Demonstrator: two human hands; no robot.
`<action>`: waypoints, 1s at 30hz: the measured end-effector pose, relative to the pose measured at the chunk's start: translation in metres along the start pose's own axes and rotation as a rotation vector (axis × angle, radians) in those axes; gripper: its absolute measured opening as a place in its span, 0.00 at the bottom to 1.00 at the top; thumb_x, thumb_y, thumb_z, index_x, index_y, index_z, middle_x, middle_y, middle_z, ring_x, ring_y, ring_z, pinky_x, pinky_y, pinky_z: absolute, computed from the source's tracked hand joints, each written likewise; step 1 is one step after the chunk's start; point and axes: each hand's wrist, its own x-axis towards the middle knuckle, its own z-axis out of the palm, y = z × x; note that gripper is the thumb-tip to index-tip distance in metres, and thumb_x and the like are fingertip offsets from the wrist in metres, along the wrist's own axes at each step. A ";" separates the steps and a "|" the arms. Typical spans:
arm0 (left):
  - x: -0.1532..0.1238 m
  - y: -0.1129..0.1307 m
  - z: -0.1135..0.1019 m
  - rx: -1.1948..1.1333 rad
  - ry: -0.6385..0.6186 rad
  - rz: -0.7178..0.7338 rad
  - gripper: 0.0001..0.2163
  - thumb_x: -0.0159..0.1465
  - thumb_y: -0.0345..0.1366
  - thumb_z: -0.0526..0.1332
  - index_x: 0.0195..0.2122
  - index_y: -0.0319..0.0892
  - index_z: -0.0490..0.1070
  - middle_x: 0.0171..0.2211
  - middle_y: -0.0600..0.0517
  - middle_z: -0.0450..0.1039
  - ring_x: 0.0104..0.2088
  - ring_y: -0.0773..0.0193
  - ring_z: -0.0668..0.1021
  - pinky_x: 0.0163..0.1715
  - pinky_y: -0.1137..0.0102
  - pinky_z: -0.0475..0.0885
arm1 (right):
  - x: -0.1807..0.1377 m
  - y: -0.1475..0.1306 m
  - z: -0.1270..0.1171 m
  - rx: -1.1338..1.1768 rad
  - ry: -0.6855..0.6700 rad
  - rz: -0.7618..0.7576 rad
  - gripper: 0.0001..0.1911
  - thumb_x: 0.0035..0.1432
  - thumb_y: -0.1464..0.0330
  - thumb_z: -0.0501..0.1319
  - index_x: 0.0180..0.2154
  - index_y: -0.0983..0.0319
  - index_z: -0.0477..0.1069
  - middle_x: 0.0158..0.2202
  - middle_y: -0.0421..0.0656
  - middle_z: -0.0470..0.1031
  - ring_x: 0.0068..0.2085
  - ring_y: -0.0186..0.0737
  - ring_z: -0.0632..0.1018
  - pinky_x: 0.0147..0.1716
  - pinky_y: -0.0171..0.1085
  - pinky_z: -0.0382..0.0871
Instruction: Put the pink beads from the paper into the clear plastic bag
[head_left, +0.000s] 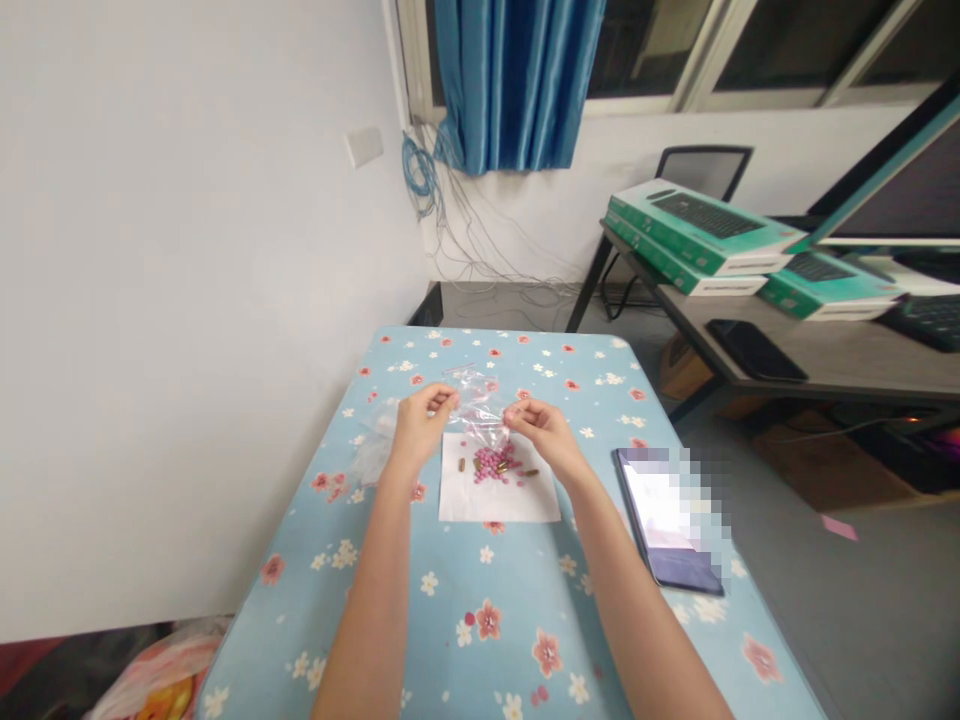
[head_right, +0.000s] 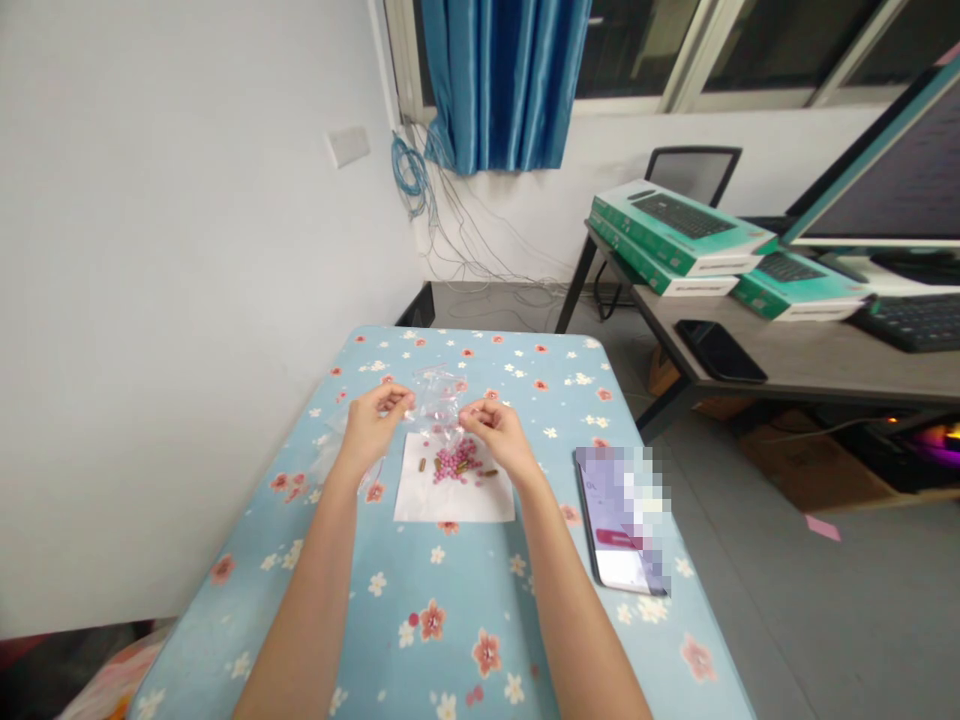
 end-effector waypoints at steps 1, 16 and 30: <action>0.000 -0.001 -0.002 0.005 0.017 -0.006 0.06 0.59 0.35 0.58 0.29 0.41 0.72 0.25 0.55 0.75 0.25 0.68 0.74 0.30 0.73 0.69 | 0.000 0.000 0.003 -0.003 0.014 -0.004 0.19 0.44 0.53 0.66 0.29 0.62 0.69 0.24 0.40 0.72 0.28 0.35 0.73 0.33 0.36 0.67; 0.003 -0.032 -0.054 0.361 0.384 -0.047 0.12 0.57 0.35 0.60 0.43 0.42 0.70 0.41 0.48 0.75 0.37 0.58 0.76 0.43 0.62 0.69 | 0.026 0.001 0.092 -0.118 0.030 0.010 0.12 0.48 0.66 0.62 0.38 0.60 0.67 0.21 0.34 0.71 0.25 0.35 0.74 0.29 0.34 0.66; -0.006 -0.057 -0.047 0.510 0.069 -0.170 0.11 0.56 0.32 0.60 0.42 0.44 0.70 0.40 0.48 0.75 0.40 0.57 0.76 0.43 0.62 0.69 | 0.032 0.004 0.110 -0.515 0.017 -0.060 0.10 0.54 0.64 0.61 0.40 0.59 0.72 0.35 0.40 0.78 0.29 0.35 0.74 0.34 0.35 0.65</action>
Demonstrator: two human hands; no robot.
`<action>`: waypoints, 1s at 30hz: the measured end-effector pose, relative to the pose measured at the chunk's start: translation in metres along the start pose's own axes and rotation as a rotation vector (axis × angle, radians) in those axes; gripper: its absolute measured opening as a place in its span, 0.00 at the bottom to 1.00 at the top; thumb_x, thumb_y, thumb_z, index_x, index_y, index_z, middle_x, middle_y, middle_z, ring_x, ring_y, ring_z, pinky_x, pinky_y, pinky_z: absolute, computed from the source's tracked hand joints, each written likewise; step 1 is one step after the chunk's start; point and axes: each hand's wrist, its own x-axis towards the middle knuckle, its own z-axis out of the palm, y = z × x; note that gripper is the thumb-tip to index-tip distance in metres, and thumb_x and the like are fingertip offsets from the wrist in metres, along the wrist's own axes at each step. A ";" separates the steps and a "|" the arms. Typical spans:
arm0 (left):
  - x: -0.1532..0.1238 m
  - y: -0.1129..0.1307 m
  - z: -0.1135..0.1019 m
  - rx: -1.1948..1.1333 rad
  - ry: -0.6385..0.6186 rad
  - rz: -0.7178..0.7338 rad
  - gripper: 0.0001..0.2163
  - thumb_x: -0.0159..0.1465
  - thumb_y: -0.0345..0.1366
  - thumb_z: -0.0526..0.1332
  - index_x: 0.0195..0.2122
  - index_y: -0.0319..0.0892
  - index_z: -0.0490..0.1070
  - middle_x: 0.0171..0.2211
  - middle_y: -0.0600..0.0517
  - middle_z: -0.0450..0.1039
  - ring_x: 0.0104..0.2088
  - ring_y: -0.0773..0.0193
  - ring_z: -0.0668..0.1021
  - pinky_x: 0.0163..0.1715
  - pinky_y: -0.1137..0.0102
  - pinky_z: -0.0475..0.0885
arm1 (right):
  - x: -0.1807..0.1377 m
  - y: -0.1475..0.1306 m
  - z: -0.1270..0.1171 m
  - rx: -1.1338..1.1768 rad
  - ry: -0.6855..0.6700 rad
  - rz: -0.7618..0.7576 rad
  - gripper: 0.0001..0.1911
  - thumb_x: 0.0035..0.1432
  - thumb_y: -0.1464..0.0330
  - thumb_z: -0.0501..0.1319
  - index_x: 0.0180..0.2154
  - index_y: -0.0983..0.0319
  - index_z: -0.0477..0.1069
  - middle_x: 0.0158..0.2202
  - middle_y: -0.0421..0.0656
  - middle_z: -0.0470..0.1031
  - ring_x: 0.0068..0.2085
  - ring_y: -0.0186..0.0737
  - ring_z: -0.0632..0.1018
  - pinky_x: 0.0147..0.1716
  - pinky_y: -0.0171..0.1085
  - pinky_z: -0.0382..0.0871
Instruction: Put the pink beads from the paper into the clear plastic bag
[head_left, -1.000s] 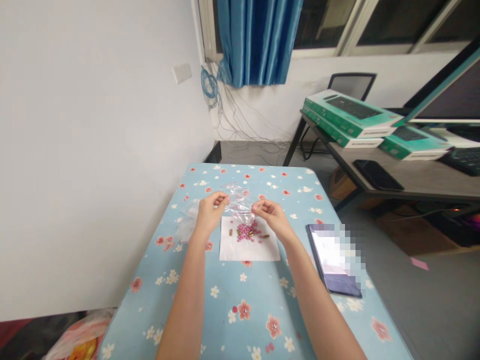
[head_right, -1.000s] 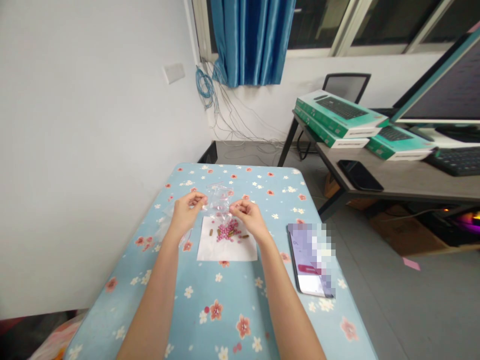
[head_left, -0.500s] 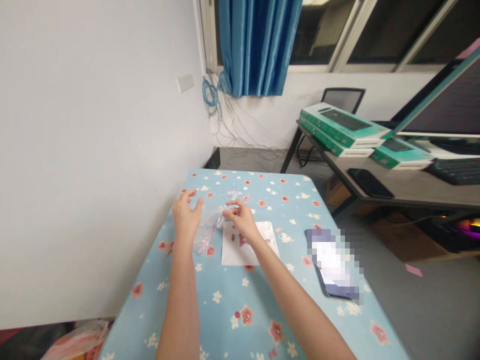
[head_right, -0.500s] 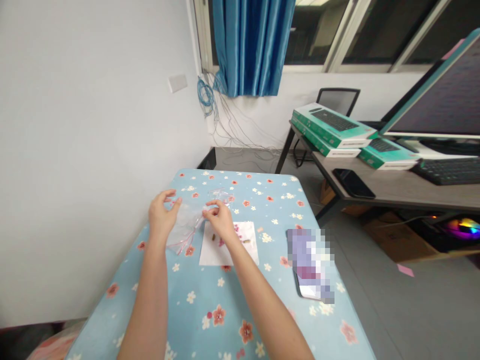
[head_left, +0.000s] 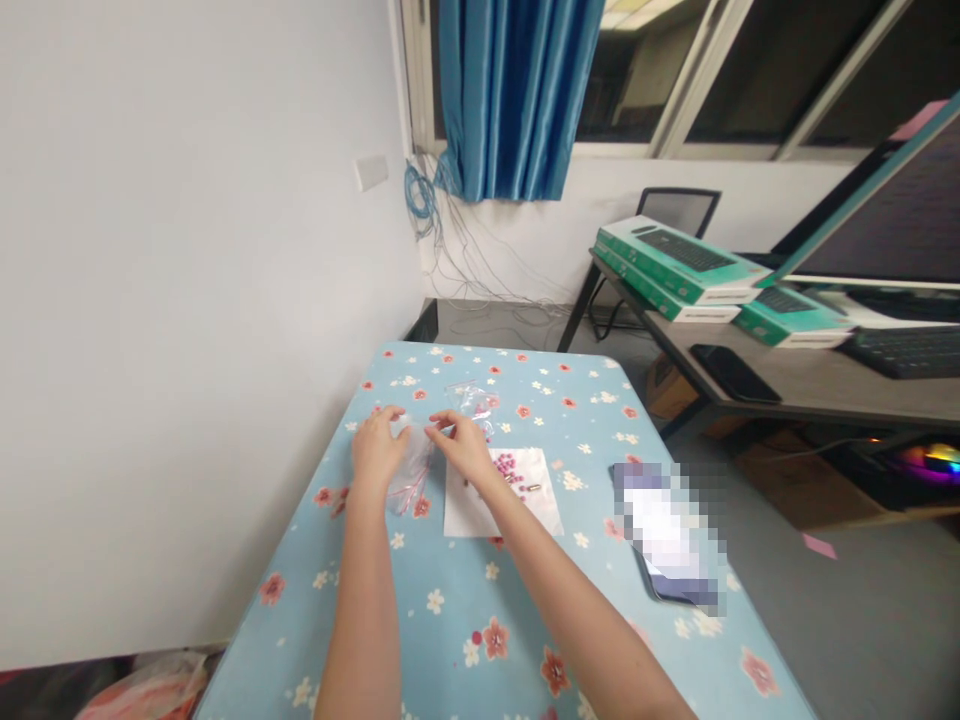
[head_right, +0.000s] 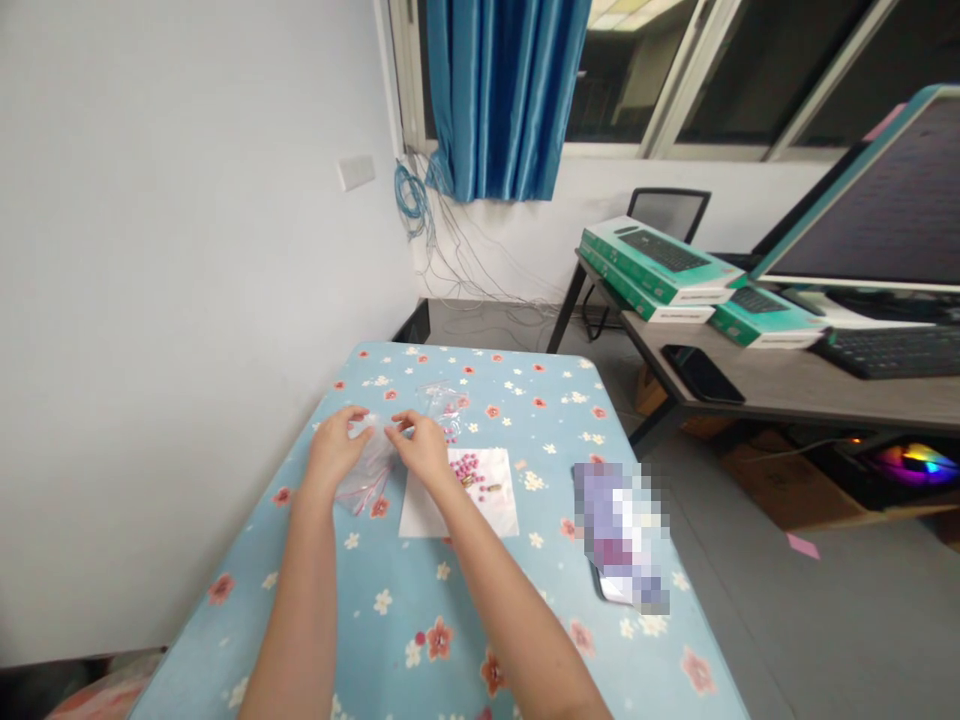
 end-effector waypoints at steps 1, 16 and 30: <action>0.000 0.002 -0.001 -0.006 -0.012 0.008 0.12 0.56 0.31 0.61 0.42 0.43 0.71 0.40 0.48 0.75 0.39 0.57 0.76 0.43 0.62 0.69 | -0.001 0.004 -0.010 -0.023 0.013 -0.018 0.10 0.56 0.64 0.60 0.39 0.59 0.73 0.36 0.41 0.78 0.29 0.35 0.74 0.35 0.35 0.65; -0.023 0.079 0.056 0.126 -0.256 0.356 0.09 0.62 0.32 0.56 0.41 0.46 0.74 0.39 0.47 0.77 0.41 0.56 0.77 0.43 0.63 0.68 | -0.020 0.052 -0.074 -0.633 -0.034 -0.020 0.08 0.55 0.66 0.60 0.36 0.59 0.77 0.36 0.46 0.77 0.42 0.45 0.74 0.41 0.38 0.60; -0.027 0.073 0.070 0.161 -0.219 0.362 0.07 0.64 0.33 0.55 0.36 0.44 0.73 0.37 0.46 0.73 0.43 0.54 0.72 0.44 0.61 0.64 | -0.018 0.060 -0.068 -0.595 -0.018 -0.042 0.08 0.56 0.64 0.60 0.33 0.60 0.75 0.34 0.45 0.74 0.40 0.43 0.71 0.43 0.37 0.58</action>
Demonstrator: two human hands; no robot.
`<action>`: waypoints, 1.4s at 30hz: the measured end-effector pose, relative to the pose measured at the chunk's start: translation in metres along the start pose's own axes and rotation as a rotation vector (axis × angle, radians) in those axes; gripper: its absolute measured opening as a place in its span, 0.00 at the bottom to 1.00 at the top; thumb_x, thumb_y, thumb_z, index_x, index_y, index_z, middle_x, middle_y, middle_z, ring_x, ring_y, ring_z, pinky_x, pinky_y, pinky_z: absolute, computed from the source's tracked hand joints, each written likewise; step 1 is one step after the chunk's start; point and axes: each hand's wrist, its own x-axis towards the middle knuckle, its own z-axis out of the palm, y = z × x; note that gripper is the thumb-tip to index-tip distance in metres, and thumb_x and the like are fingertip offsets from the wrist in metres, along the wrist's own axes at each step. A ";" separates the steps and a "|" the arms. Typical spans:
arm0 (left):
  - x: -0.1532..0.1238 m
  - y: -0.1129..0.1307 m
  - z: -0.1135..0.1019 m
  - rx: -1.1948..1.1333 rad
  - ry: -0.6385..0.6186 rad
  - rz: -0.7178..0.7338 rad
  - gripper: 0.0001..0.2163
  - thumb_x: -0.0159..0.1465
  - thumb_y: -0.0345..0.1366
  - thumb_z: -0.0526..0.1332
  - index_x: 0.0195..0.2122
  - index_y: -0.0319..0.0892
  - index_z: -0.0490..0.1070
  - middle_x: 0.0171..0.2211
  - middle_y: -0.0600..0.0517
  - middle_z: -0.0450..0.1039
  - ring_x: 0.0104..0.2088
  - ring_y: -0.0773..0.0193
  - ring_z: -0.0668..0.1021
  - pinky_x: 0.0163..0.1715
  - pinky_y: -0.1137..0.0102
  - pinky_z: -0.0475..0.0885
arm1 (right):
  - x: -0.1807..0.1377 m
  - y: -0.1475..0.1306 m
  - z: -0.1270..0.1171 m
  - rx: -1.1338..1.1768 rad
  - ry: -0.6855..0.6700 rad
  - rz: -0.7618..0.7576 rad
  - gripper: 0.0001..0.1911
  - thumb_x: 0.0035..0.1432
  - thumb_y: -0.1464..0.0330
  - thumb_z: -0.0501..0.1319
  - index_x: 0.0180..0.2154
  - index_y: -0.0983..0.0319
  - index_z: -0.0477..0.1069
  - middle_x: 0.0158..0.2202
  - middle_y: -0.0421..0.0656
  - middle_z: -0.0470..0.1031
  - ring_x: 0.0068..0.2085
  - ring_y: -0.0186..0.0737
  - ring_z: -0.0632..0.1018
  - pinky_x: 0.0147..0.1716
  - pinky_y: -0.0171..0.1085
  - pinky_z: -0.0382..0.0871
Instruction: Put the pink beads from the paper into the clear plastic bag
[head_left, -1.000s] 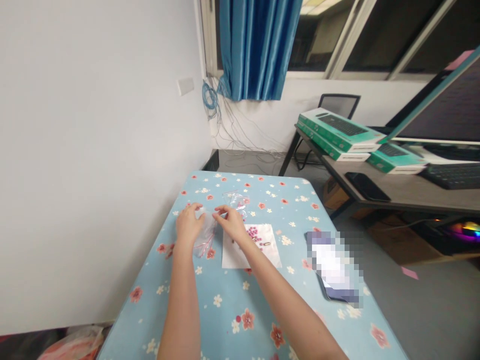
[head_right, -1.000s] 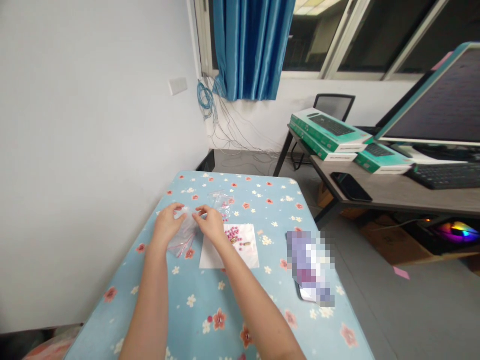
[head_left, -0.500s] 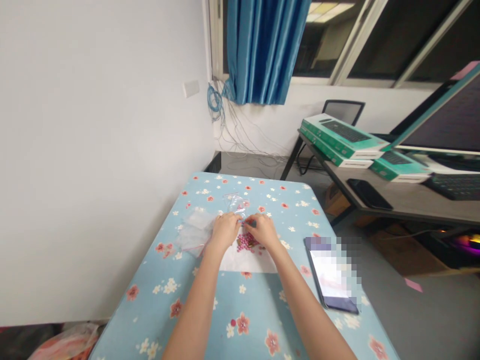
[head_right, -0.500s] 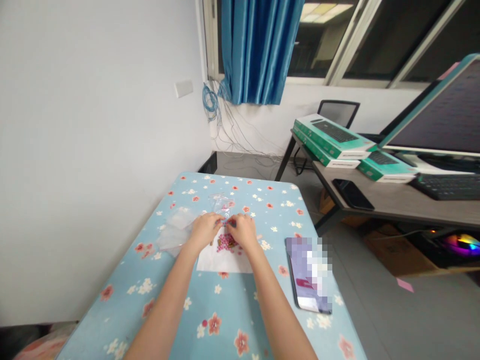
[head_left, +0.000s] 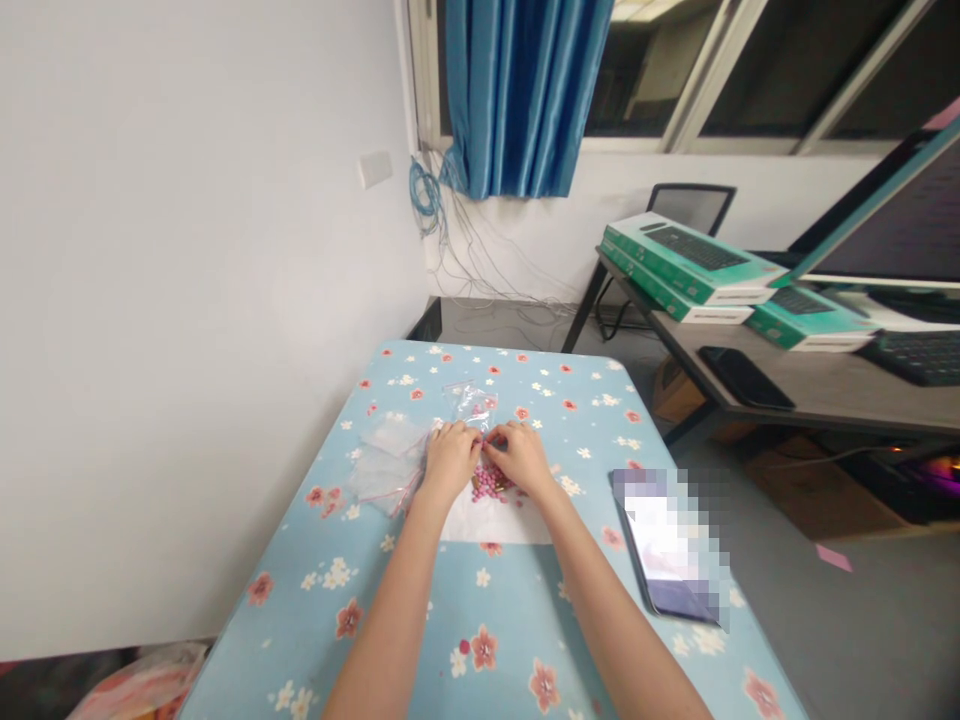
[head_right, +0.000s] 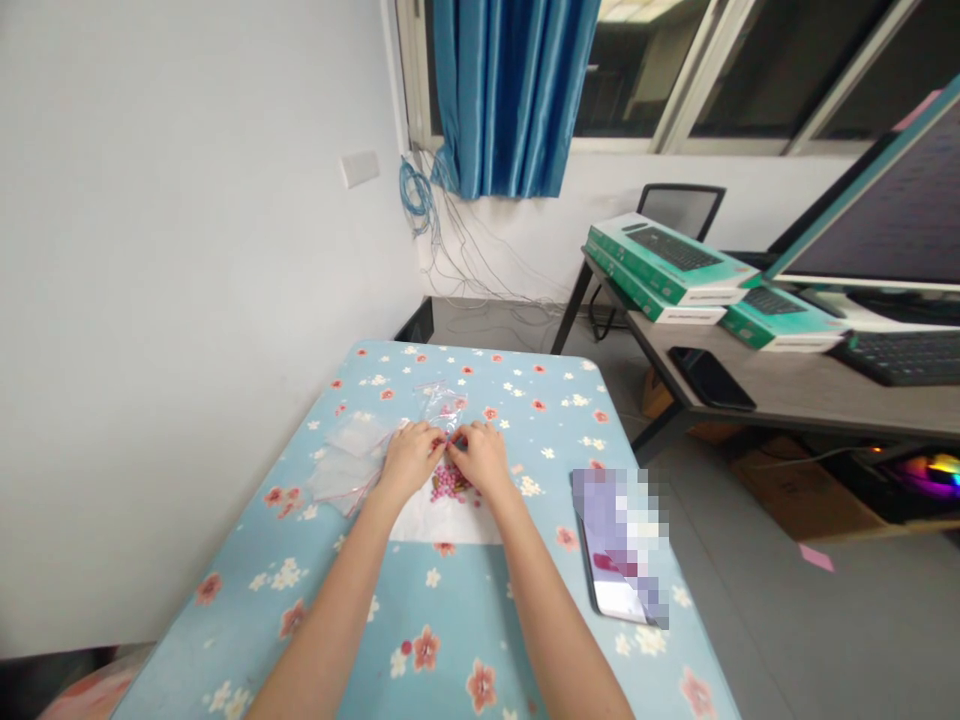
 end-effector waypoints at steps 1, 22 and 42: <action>0.000 0.000 0.000 0.002 -0.004 0.006 0.07 0.64 0.33 0.54 0.36 0.44 0.73 0.37 0.46 0.72 0.43 0.54 0.72 0.44 0.61 0.64 | 0.000 0.000 0.000 0.008 -0.002 0.000 0.08 0.56 0.64 0.60 0.33 0.60 0.75 0.34 0.45 0.74 0.40 0.43 0.71 0.43 0.37 0.58; -0.009 0.003 -0.062 -0.117 -0.345 0.066 0.07 0.57 0.31 0.58 0.29 0.46 0.76 0.39 0.52 0.76 0.42 0.59 0.76 0.46 0.67 0.67 | -0.008 -0.004 -0.044 0.250 -0.298 -0.384 0.05 0.52 0.70 0.63 0.27 0.59 0.77 0.26 0.39 0.77 0.35 0.39 0.74 0.42 0.36 0.62; -0.001 -0.012 -0.017 0.044 0.050 -0.159 0.21 0.61 0.38 0.59 0.56 0.44 0.63 0.52 0.45 0.70 0.52 0.49 0.69 0.58 0.48 0.53 | 0.015 0.020 -0.013 0.248 0.052 0.183 0.24 0.55 0.62 0.59 0.53 0.61 0.65 0.47 0.48 0.73 0.44 0.47 0.73 0.45 0.45 0.64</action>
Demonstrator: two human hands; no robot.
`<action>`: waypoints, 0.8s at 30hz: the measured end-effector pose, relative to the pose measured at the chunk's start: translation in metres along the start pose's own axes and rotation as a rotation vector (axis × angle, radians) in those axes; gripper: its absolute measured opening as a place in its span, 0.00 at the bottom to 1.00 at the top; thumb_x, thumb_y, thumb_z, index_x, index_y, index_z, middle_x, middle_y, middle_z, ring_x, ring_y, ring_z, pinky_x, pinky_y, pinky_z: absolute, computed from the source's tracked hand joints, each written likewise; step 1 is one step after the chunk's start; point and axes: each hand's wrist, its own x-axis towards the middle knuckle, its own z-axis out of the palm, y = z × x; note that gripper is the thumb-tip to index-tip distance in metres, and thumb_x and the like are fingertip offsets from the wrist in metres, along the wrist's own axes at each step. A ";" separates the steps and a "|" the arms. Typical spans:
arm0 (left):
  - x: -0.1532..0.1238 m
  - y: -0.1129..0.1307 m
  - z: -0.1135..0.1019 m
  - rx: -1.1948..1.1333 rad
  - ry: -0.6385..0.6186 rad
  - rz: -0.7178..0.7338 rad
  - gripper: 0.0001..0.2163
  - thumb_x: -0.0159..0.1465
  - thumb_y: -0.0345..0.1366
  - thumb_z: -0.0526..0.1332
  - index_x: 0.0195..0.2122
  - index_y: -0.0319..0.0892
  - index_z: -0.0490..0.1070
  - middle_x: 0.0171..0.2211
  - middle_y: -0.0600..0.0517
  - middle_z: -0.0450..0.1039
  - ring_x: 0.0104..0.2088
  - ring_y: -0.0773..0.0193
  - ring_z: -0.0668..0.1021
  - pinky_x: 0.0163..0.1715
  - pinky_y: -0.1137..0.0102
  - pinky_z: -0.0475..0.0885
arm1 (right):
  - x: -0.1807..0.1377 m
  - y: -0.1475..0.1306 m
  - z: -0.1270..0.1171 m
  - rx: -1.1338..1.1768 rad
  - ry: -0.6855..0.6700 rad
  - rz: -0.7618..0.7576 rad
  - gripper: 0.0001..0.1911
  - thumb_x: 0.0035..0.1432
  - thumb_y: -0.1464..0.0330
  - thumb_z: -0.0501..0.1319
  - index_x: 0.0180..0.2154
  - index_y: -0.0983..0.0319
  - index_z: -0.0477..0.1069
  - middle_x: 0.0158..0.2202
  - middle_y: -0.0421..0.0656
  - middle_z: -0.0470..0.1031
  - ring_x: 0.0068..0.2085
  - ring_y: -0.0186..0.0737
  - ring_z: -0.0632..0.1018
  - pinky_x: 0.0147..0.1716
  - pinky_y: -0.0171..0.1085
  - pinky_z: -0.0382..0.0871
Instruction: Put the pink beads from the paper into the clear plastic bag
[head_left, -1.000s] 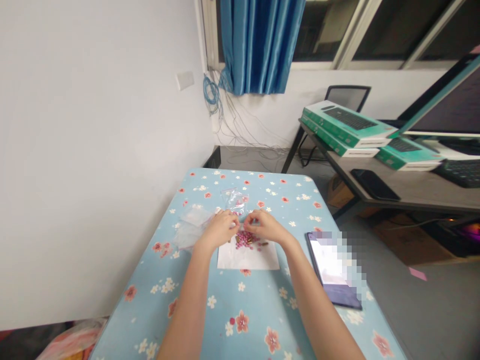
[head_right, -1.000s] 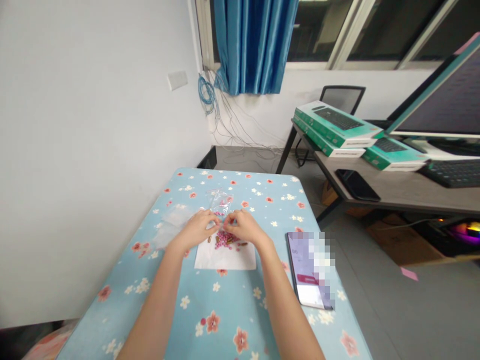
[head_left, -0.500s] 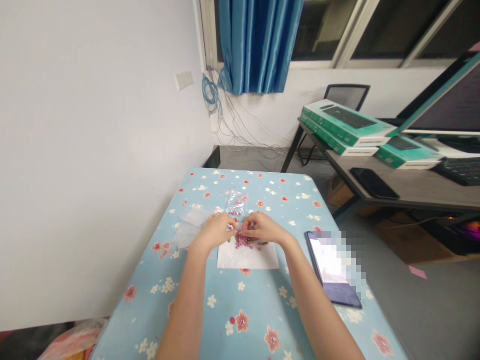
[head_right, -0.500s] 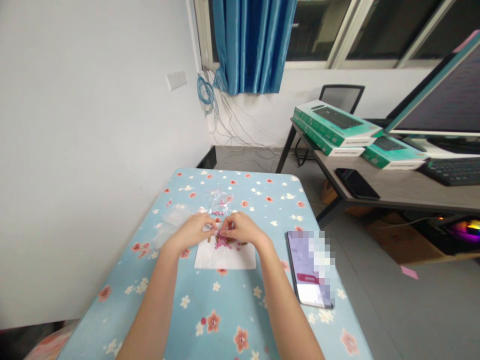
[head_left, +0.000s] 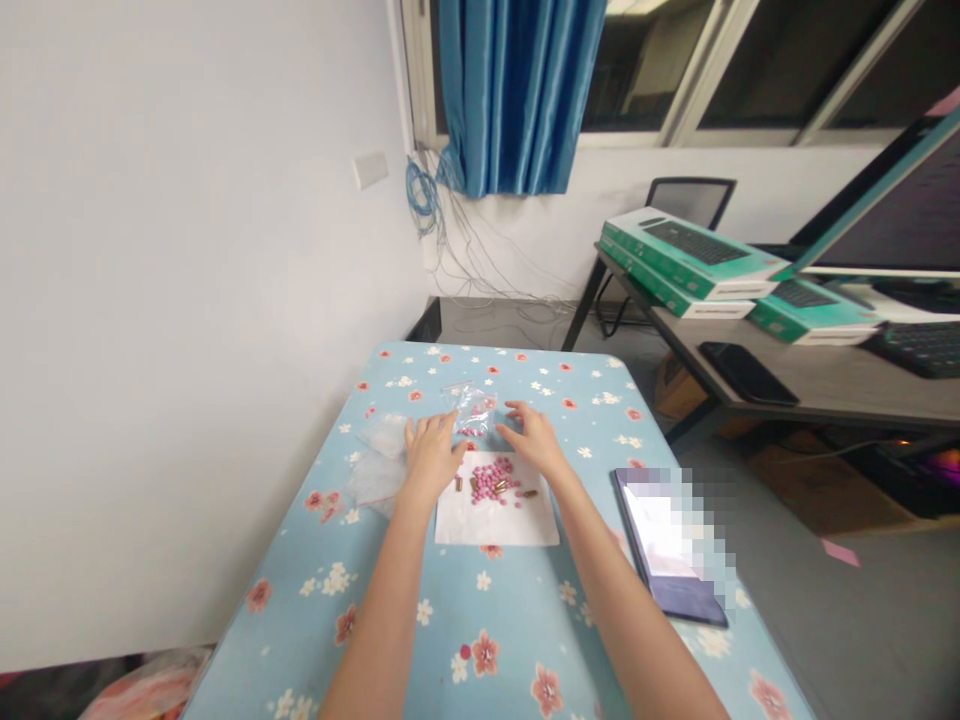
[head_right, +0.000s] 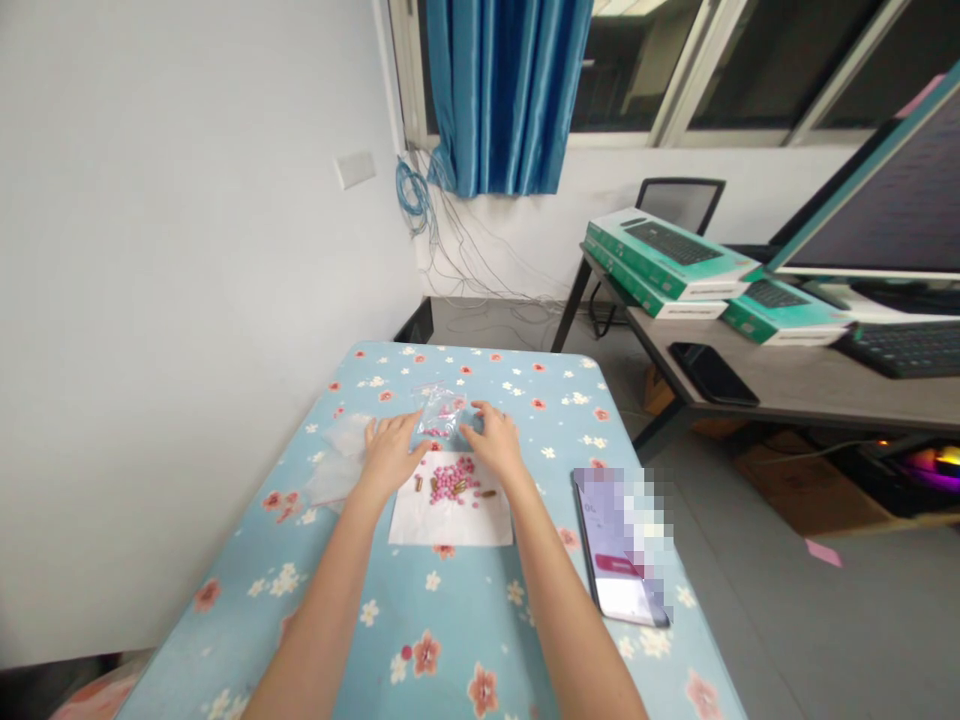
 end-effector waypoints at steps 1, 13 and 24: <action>-0.001 0.001 0.002 0.003 -0.002 0.001 0.21 0.61 0.38 0.59 0.56 0.45 0.63 0.51 0.45 0.71 0.52 0.50 0.69 0.59 0.47 0.50 | 0.001 -0.003 0.001 -0.082 0.019 -0.005 0.25 0.55 0.61 0.59 0.54 0.60 0.64 0.48 0.49 0.73 0.48 0.51 0.71 0.47 0.47 0.62; 0.000 0.001 0.016 -0.059 0.011 0.031 0.12 0.61 0.36 0.58 0.45 0.46 0.72 0.48 0.46 0.73 0.51 0.51 0.69 0.58 0.46 0.48 | 0.032 -0.007 0.020 -0.146 0.003 -0.166 0.28 0.56 0.64 0.58 0.58 0.60 0.61 0.52 0.51 0.70 0.53 0.55 0.66 0.49 0.49 0.58; 0.007 0.005 0.001 -0.241 -0.008 -0.005 0.11 0.61 0.38 0.57 0.43 0.42 0.74 0.45 0.47 0.75 0.48 0.53 0.73 0.49 0.57 0.65 | 0.028 -0.006 0.015 0.617 0.169 -0.074 0.26 0.48 0.63 0.61 0.50 0.62 0.63 0.29 0.39 0.74 0.31 0.38 0.75 0.35 0.38 0.69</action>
